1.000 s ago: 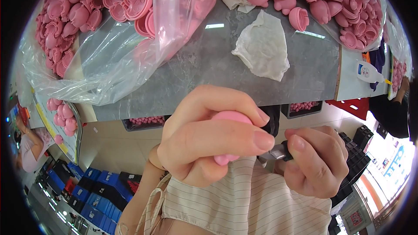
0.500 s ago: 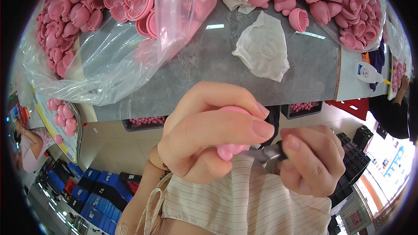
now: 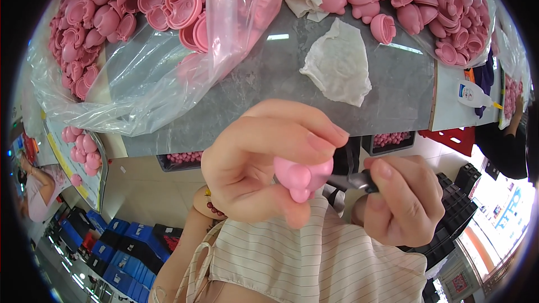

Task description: Trimming excess plastic flashing from molded pink toy components using a craft knife.

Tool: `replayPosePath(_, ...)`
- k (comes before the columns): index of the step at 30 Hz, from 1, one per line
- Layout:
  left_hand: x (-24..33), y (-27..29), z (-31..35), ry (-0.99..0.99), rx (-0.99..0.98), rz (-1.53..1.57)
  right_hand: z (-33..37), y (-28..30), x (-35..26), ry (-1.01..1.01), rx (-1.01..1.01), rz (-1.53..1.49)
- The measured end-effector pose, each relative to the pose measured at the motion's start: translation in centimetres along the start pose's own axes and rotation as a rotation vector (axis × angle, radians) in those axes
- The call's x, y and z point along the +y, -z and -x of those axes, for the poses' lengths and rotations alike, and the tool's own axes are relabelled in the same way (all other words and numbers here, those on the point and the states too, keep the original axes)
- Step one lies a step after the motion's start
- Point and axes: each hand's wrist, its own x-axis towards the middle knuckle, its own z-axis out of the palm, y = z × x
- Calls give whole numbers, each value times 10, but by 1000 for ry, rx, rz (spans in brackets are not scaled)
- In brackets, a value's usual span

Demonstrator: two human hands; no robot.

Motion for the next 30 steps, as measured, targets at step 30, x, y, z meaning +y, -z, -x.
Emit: replayPosePath(30,3,7,4,-35,-29,-79,4,1,-2,-10,-79,-38)
